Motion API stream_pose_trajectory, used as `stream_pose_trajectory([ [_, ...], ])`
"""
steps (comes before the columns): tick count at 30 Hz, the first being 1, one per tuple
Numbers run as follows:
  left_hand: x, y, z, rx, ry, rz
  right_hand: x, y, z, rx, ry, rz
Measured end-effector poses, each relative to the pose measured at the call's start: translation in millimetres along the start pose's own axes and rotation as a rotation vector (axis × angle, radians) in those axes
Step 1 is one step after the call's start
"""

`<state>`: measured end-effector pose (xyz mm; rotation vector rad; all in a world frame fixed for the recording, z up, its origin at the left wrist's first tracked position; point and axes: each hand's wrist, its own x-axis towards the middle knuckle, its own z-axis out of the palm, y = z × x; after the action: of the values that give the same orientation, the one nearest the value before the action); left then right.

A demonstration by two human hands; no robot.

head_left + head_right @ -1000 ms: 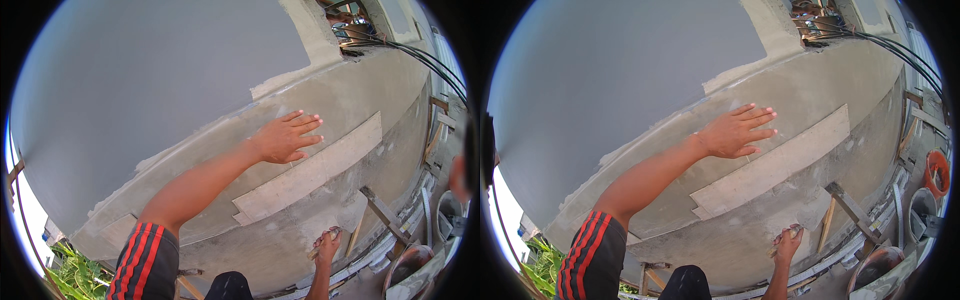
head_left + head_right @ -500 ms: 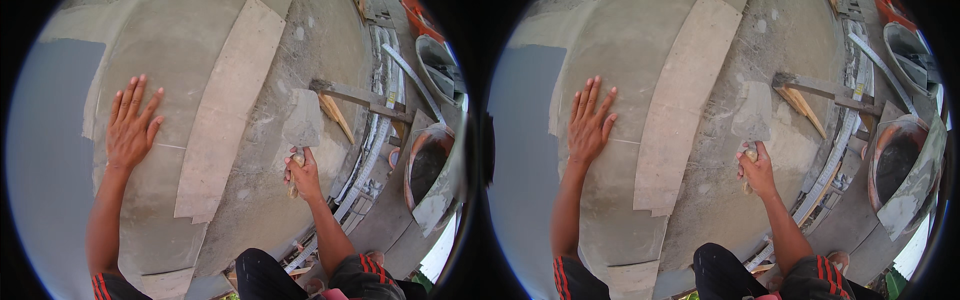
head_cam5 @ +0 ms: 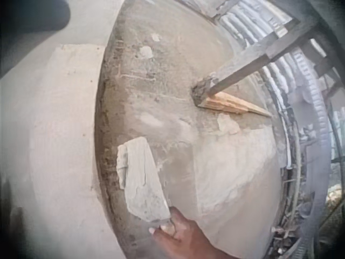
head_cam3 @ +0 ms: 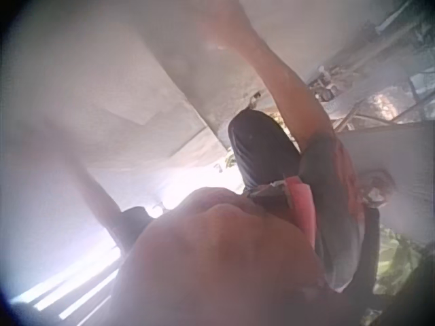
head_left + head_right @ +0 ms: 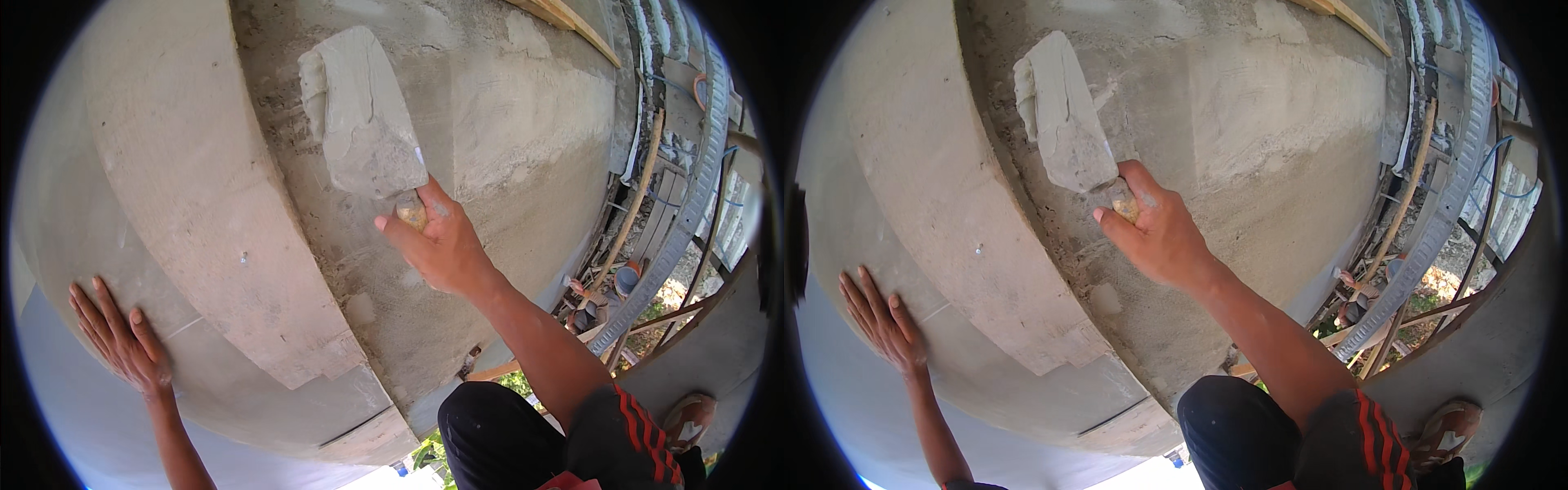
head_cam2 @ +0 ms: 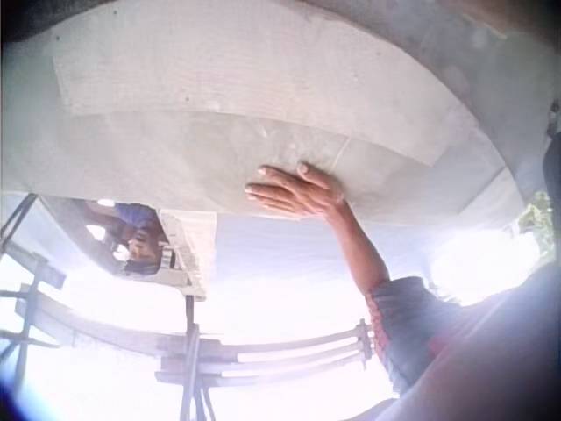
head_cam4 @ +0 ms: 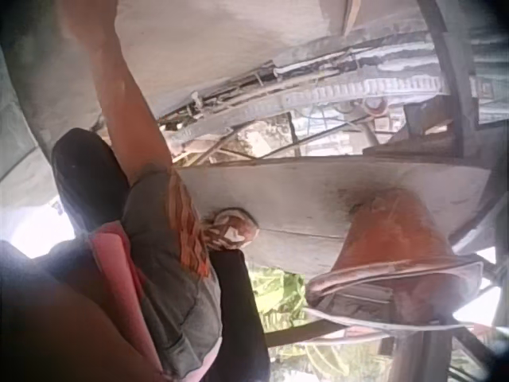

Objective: The person uses pliers to remove small protrusions from a concrete wall, then applies and smooths plaster with a trowel. The person repeatedly scoops plaster from a bucket and spreads it over the wall surface, smoothing the edges and filling gaps.

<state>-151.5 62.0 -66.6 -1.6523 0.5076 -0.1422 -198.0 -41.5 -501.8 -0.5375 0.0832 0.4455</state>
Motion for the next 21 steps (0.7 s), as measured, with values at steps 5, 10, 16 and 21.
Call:
stream_pose_trajectory([
  [5,-2,-6,-2,0.061,-0.004,0.007,6,10,1,0.032,0.028,-0.043],
  [10,-3,-9,1,0.067,0.008,0.032,8,22,12,0.022,-0.018,-0.058],
  [16,0,-8,3,0.054,0.011,0.068,20,21,37,0.083,-0.037,-0.080],
  [21,-1,-8,0,0.045,-0.014,0.040,43,2,37,-0.092,-0.078,-0.065],
])
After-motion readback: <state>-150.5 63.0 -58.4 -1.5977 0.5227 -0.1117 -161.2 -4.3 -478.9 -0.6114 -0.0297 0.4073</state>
